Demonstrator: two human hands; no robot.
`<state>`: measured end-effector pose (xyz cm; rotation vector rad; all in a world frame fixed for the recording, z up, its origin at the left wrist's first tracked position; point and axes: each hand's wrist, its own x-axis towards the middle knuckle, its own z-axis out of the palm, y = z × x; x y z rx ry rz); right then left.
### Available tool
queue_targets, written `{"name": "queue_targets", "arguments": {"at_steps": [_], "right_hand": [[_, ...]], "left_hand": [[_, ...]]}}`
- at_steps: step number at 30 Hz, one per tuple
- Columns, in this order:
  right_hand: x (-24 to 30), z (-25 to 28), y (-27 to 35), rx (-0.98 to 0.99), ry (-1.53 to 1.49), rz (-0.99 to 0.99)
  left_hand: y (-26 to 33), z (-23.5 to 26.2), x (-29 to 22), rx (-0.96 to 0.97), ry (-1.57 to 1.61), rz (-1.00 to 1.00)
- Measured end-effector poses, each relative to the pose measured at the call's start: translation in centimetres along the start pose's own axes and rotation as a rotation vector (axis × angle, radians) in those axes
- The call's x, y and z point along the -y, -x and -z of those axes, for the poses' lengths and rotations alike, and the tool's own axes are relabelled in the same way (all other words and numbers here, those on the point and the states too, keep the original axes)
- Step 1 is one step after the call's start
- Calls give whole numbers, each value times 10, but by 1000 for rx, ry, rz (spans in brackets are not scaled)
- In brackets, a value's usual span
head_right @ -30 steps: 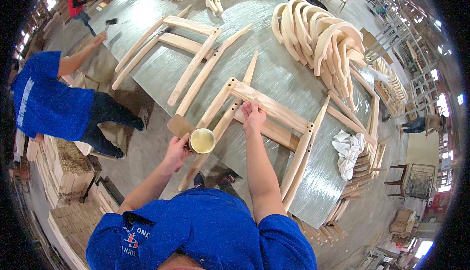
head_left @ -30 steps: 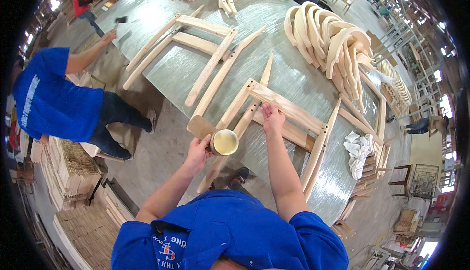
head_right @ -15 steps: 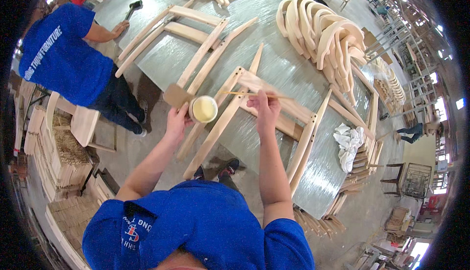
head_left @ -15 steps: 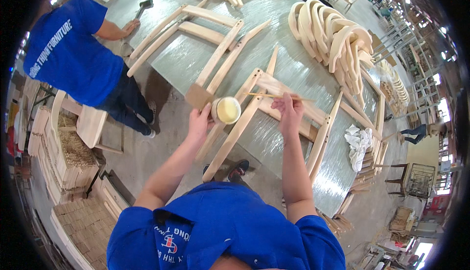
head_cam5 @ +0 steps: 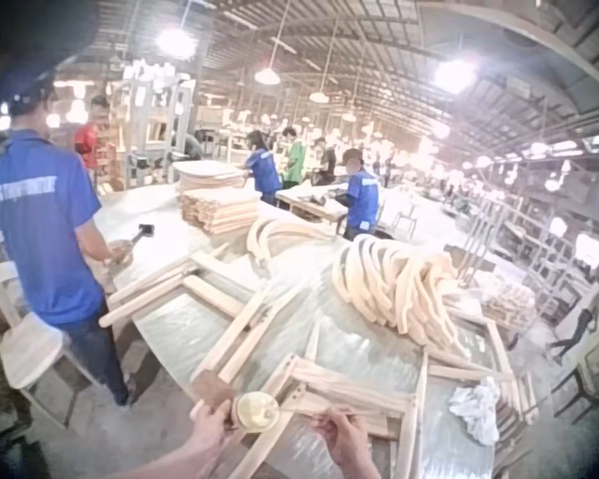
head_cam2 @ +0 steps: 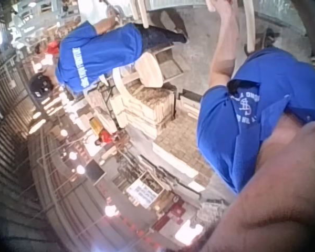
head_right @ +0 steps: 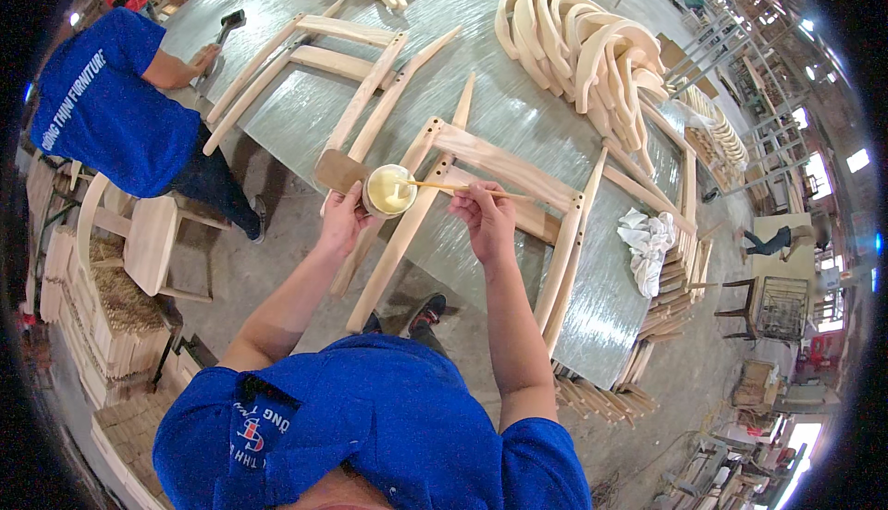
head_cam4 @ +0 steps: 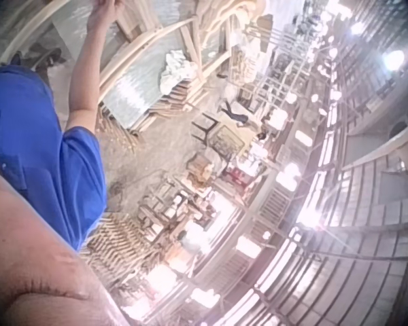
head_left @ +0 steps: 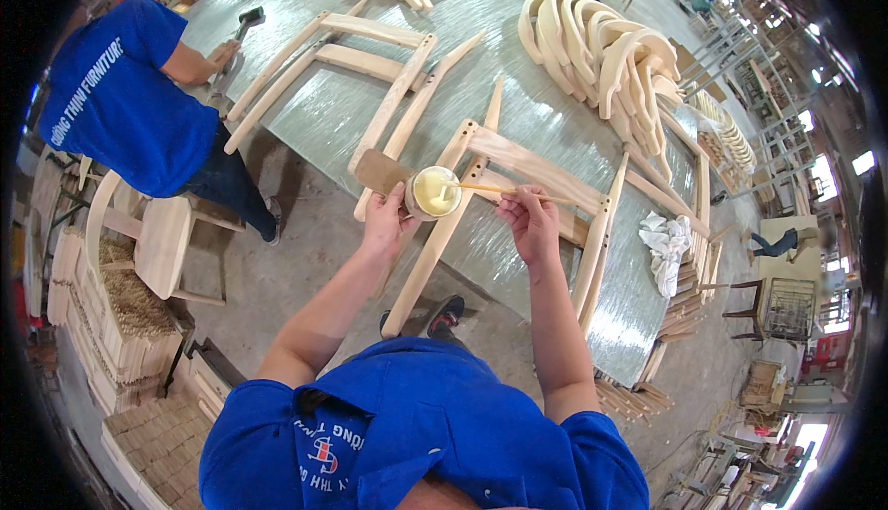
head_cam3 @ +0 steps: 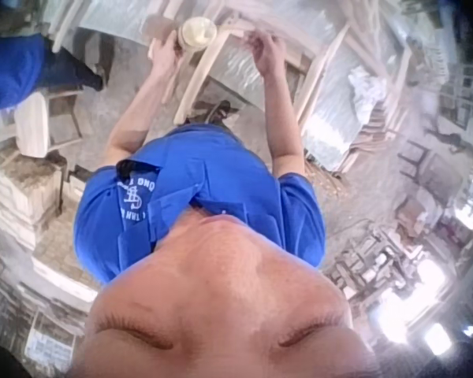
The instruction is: The person applies glue to pre-drilled holes in wooden chair frames and curved backrest pieces using a small brush and a cup of glue. They handle each piece one at a time, dip the brush, apply glue, and place the piece aside.
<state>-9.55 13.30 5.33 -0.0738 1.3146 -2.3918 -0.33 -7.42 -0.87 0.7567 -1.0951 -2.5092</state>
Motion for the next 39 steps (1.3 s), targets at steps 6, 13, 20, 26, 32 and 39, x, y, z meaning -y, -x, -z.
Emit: {"name": "queue_targets", "arguments": {"at_steps": [6,13,20,26,32,39], "right_hand": [[-18,26,-12,-165,-86,-88],[-12,30,-36,-176,64,0],[15,20,-68,-59,922,400],[7,-5,-77,160,1193,575],[1,0,-90,201,1274,584],[-9,6,-103,237,1301,571]], "left_hand": [[-16,-31,14,29,11,55],[-41,-27,27,-24,-70,102],[-26,-3,15,-157,25,40],[-9,33,13,-204,12,34],[3,40,13,-191,-18,36],[6,47,17,-146,-7,35]]}}
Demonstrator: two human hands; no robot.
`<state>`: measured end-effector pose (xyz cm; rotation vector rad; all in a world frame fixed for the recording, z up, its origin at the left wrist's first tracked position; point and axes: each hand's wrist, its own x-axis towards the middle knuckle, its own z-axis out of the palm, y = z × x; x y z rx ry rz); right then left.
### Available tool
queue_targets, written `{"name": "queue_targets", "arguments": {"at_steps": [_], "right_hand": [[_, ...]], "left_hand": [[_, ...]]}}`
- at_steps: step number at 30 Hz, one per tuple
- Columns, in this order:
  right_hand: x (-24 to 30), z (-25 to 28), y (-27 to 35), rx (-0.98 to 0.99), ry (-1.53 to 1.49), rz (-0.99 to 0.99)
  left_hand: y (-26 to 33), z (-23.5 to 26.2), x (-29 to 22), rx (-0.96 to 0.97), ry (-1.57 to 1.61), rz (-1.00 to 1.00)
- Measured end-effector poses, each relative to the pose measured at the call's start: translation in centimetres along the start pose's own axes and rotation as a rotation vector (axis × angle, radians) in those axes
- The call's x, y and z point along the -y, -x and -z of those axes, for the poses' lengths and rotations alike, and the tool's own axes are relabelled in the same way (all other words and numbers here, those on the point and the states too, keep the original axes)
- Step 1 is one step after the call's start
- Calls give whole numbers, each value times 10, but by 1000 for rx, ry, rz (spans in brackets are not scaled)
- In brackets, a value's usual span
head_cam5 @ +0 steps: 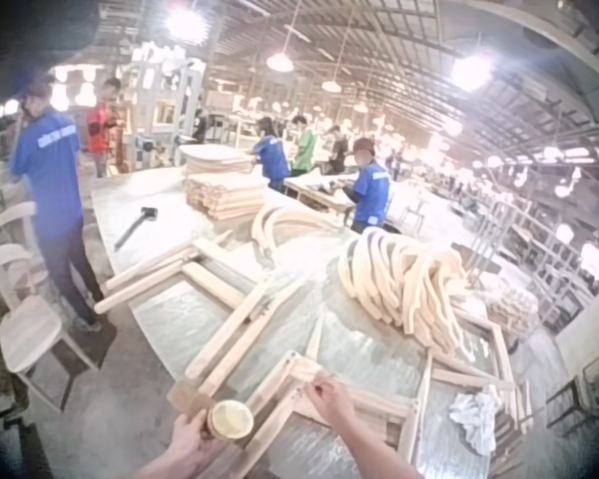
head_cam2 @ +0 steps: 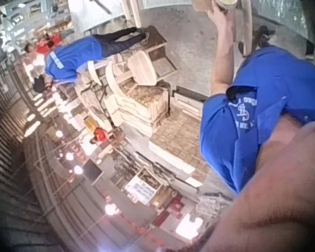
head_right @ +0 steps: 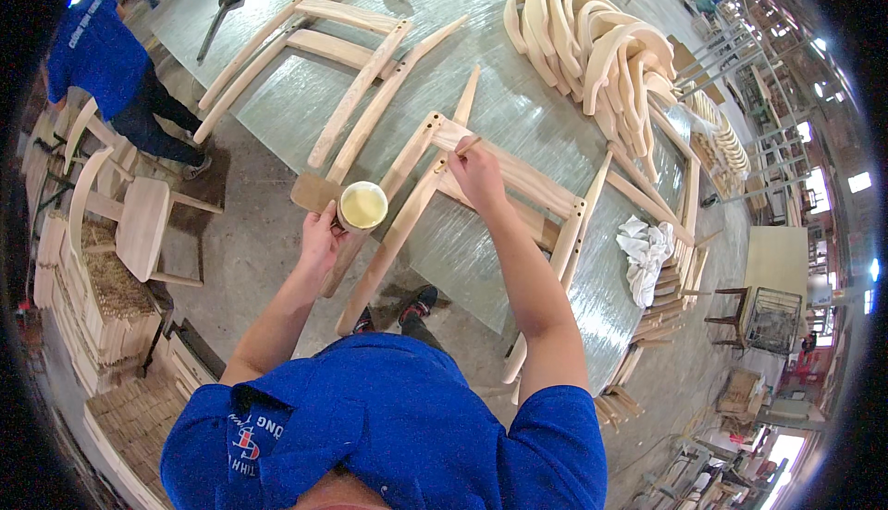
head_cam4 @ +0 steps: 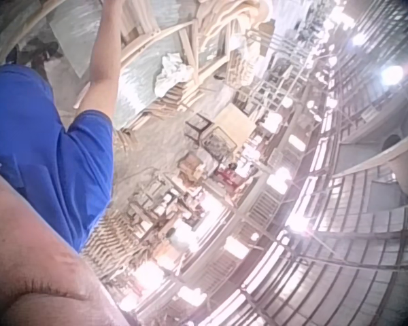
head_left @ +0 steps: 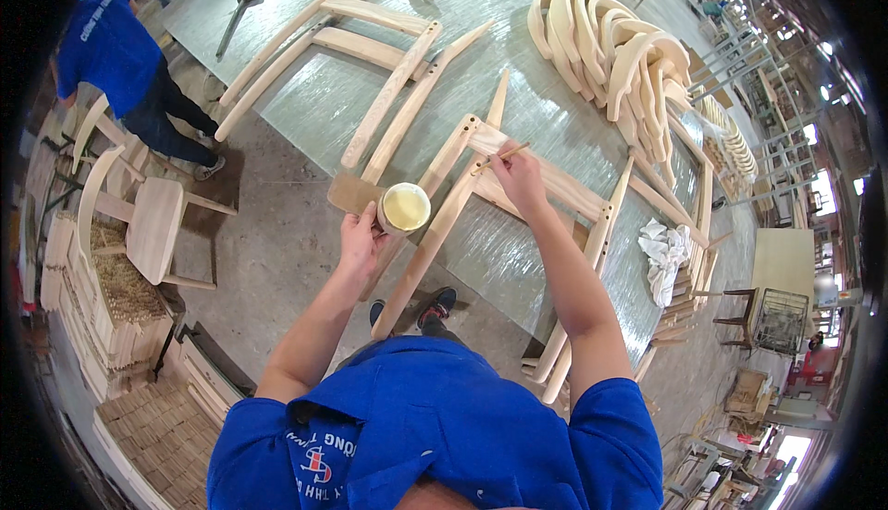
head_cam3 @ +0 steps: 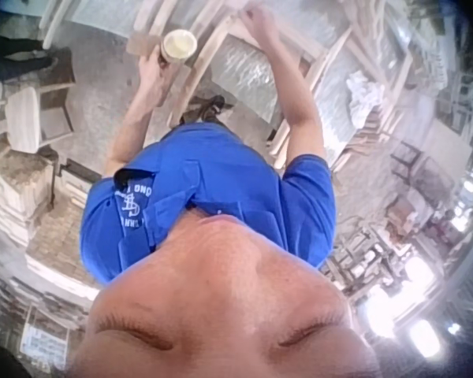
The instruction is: The person applies glue to pre-drilled holes in wooden chair frames and curved backrest pieces using a small brush and a cup of glue. They handle each piece one at a time, dip the brush, apply glue, and place the piece aside.
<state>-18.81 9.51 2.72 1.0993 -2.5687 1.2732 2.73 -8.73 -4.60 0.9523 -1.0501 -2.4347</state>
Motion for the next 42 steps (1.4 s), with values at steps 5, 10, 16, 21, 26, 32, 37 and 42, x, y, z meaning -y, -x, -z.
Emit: {"name": "queue_targets", "arguments": {"at_steps": [5,10,16,21,26,32,37,42], "right_hand": [[4,8,-4,-51,-26,-60],[-1,10,-7,-91,-12,-92],[-11,-6,-10,20,72,11],[-17,-4,-21,80,118,-13],[-21,-1,-24,133,115,-30],[-15,2,-23,117,132,-111],[-10,13,-4,-29,-91,-251],[-15,4,15,-61,-159,-160]], "left_hand": [[2,5,1,9,0,-3],[2,0,1,25,1,2],[8,-5,1,-11,5,1],[11,-6,-1,31,-9,5],[11,-6,-1,41,-36,11],[11,-12,1,63,-42,0],[12,-13,-1,48,-57,-17],[11,-16,-3,71,-96,1]]}}
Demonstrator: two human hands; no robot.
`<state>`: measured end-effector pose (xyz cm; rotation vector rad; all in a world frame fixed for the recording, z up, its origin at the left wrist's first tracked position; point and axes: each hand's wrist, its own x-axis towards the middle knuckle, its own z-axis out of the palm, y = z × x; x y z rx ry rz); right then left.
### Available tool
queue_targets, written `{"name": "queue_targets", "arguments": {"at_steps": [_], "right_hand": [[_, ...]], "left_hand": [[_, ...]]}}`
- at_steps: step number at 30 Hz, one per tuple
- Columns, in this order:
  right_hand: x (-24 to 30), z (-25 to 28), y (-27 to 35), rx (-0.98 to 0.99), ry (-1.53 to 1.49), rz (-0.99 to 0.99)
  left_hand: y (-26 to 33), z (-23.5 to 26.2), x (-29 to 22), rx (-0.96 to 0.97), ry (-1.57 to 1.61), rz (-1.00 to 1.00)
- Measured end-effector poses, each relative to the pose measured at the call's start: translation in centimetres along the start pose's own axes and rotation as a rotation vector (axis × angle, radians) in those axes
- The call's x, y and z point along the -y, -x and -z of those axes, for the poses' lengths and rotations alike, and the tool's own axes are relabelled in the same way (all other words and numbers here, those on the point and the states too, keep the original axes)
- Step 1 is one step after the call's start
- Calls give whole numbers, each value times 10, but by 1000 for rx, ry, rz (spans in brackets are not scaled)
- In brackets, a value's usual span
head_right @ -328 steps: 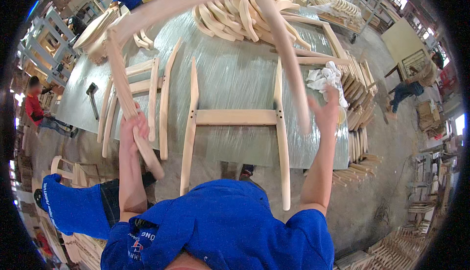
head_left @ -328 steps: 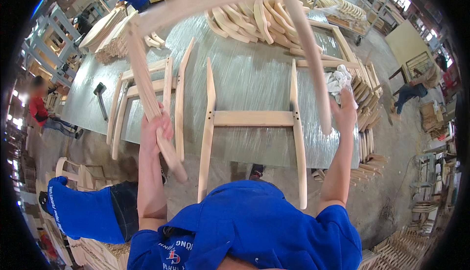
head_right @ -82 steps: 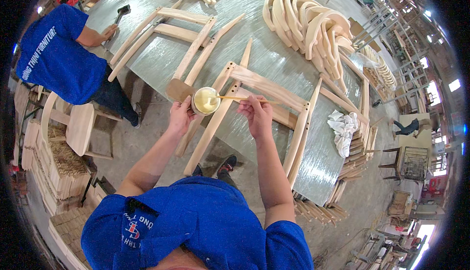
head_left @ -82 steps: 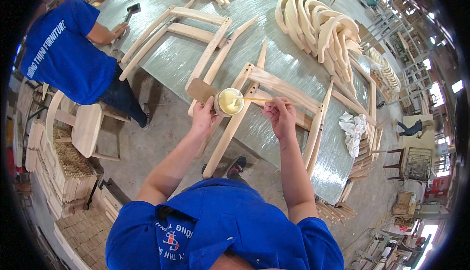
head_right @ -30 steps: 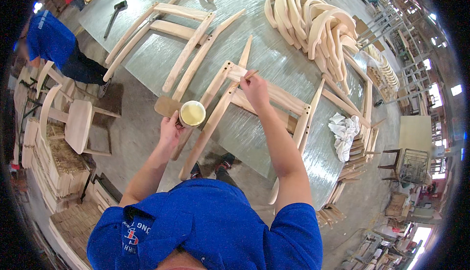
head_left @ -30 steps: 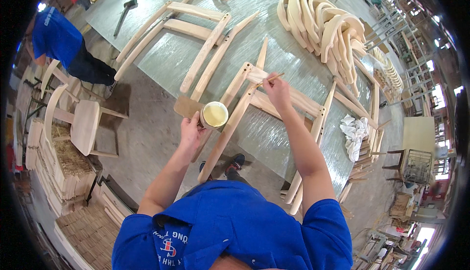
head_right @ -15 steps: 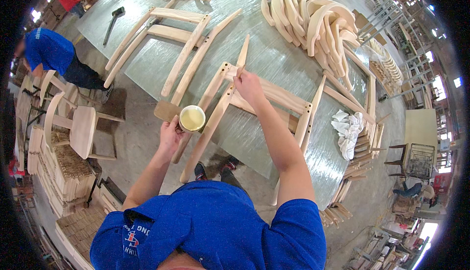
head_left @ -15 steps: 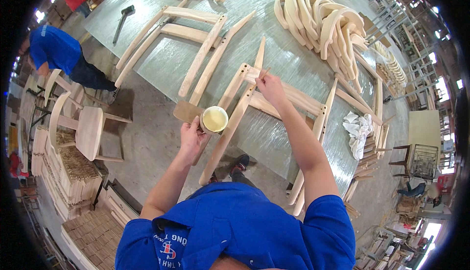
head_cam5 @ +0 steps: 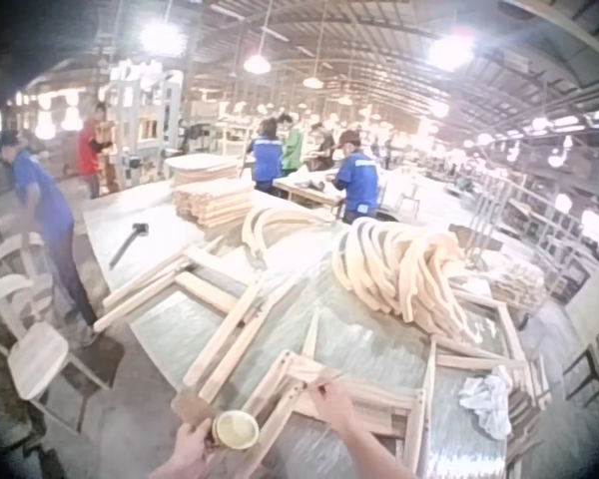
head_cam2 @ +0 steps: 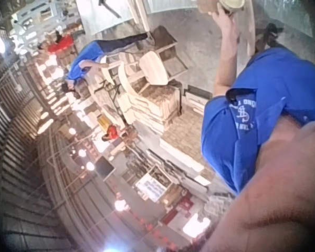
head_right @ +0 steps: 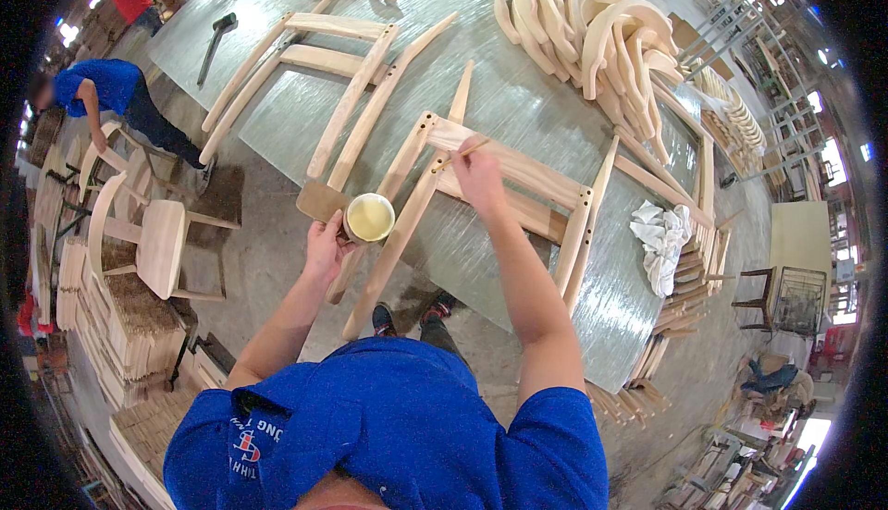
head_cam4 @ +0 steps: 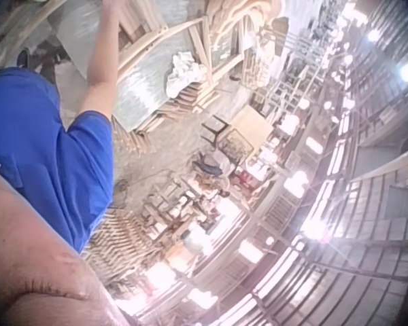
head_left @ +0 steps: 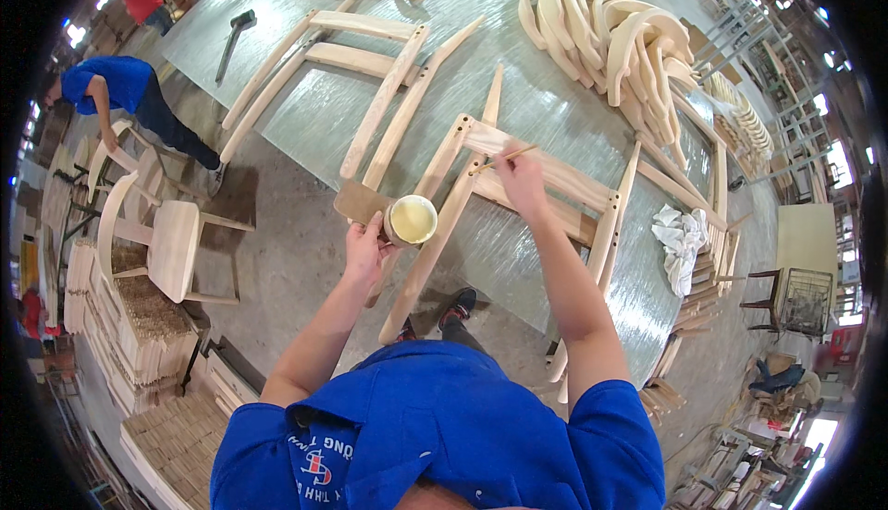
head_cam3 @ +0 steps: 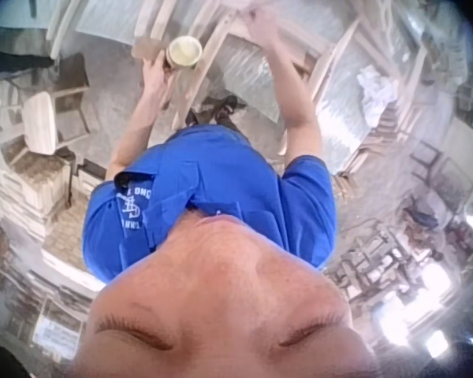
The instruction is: The person applies glue to pre-drilled holes in wooden chair frames and curved backrest pieces using a small brush and a cup of glue. They handle each piece one at a time, dip the brush, apply glue, and place the piece aside.
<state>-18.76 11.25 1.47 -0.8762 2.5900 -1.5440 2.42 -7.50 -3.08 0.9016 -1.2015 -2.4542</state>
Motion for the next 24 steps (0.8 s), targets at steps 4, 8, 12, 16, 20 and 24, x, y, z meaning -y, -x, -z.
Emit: {"name": "queue_targets", "arguments": {"at_steps": [4,8,12,16,20,24], "right_hand": [[11,-15,-2,103,162,173],[23,-20,-16,214,372,174],[20,-23,-29,254,326,170],[13,-18,-33,255,314,88],[11,-9,-18,57,225,-153],[-11,0,16,-193,-312,-299]], "left_hand": [[3,1,0,7,-42,-2],[8,4,0,-18,-57,28],[15,5,-3,7,-73,37],[18,8,-4,14,-56,23],[22,12,-6,18,-37,24],[21,12,-4,26,-45,36]]}}
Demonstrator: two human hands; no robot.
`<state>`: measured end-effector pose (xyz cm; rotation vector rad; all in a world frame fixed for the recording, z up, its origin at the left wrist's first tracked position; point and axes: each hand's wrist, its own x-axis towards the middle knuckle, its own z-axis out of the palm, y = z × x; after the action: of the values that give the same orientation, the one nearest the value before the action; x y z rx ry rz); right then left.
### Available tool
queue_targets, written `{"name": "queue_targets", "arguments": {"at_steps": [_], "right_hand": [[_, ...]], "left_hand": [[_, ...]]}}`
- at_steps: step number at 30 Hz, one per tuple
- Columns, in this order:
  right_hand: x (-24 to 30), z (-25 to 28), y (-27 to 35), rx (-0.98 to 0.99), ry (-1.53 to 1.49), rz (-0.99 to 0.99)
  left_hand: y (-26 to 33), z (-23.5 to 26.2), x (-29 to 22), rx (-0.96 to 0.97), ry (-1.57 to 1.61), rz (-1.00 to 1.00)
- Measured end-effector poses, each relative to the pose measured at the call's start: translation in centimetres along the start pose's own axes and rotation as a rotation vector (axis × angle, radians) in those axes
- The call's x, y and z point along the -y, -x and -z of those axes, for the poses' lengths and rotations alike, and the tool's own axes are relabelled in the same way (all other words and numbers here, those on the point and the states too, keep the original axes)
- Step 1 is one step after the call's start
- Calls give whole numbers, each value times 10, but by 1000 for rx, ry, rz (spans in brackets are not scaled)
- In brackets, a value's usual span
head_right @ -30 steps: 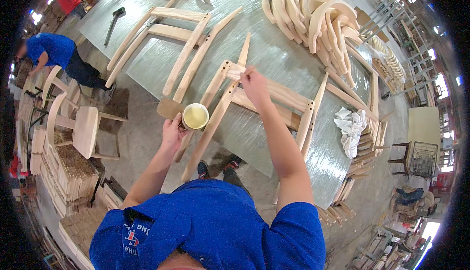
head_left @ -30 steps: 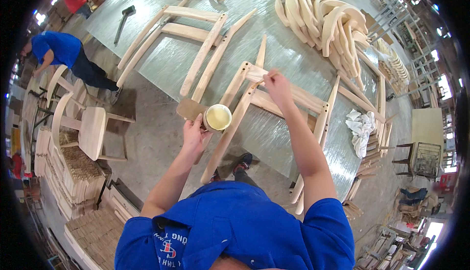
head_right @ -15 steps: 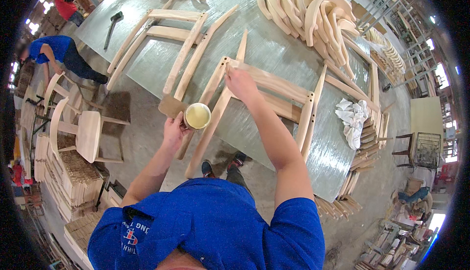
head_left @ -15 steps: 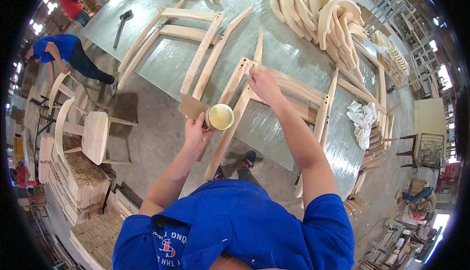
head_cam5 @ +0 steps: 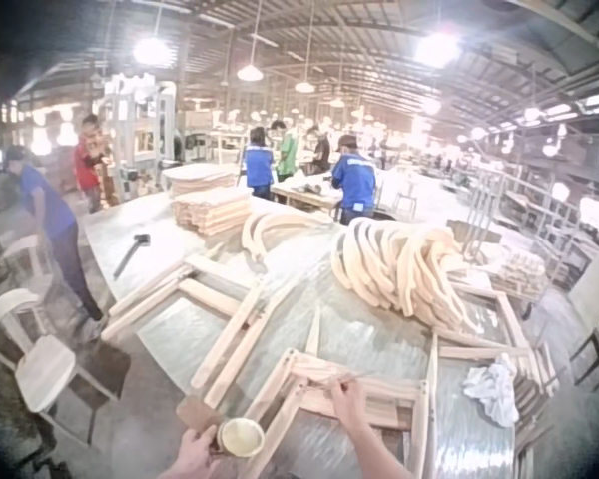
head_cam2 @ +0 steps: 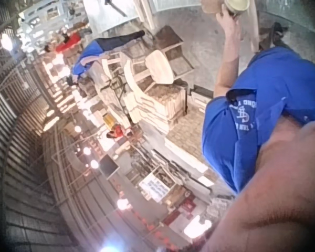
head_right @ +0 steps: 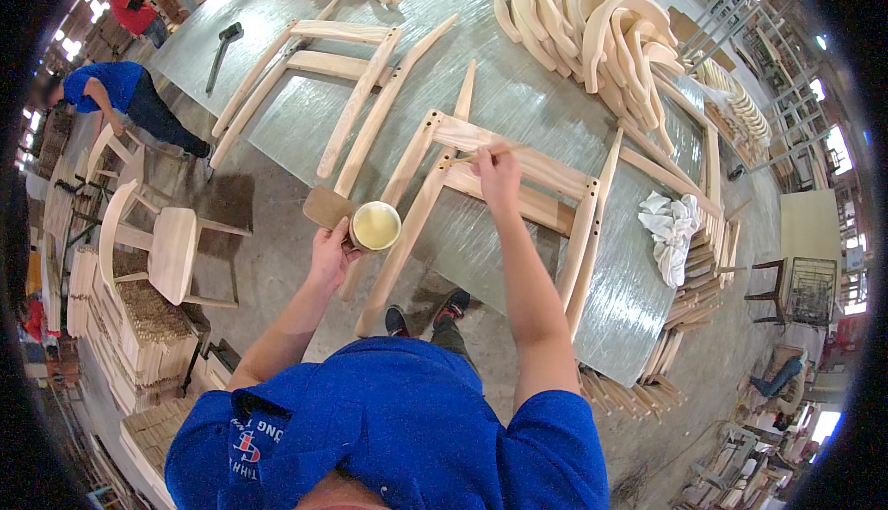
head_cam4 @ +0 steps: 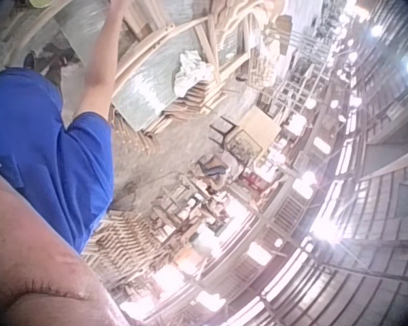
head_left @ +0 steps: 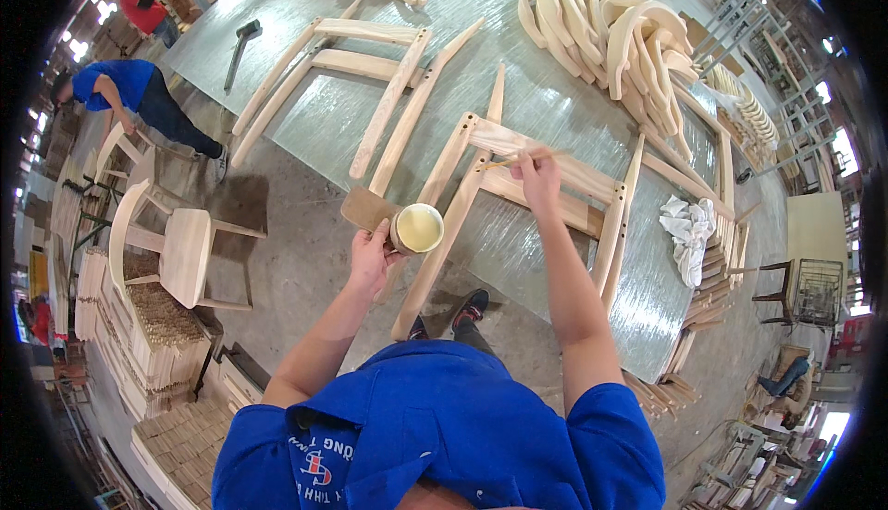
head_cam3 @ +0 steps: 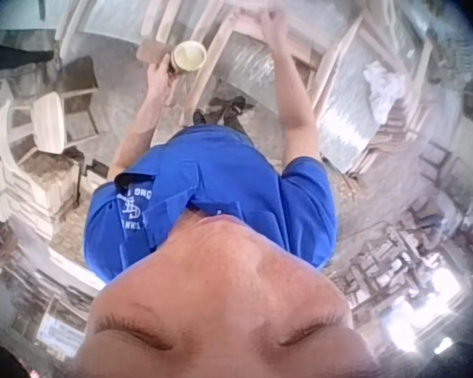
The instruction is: The person applies glue to pre-drilled holes in wooden chair frames and curved backrest pieces using a small brush and a cup of glue. They handle each piece one at a time, dip the brush, apply glue, and place the piece aside.
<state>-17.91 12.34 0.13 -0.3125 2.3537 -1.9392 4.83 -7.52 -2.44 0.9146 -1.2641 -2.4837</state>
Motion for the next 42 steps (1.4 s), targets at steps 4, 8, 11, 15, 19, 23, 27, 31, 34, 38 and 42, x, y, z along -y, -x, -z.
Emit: {"name": "queue_targets", "arguments": {"at_steps": [4,8,11,15,19,23,27,31,34,38,42], "right_hand": [[-48,6,30,-149,-535,-182],[-71,-2,48,-192,-881,-325],[-76,-4,49,-211,-883,-281],[-77,-4,51,-231,-957,-322],[-76,-8,55,-236,-963,-317],[-77,-6,61,-302,-1011,-304],[-67,-2,72,-319,-1015,-362],[-18,21,92,-220,-787,-222],[42,42,110,-106,-400,23],[72,69,124,-29,182,215],[66,104,130,-67,-187,-116]], "left_hand": [[-2,-8,0,27,-29,26],[-3,-13,2,1,-39,35],[-6,-17,3,26,-35,45],[-4,-16,7,39,-47,48],[-3,-10,6,77,-38,38],[-1,-14,3,58,-22,56],[-2,-10,-1,88,-69,36],[-5,-22,-3,104,-90,-20],[-7,-51,0,152,-146,-49],[-4,-90,16,297,-139,-120],[7,-129,33,318,-100,-38]]}}
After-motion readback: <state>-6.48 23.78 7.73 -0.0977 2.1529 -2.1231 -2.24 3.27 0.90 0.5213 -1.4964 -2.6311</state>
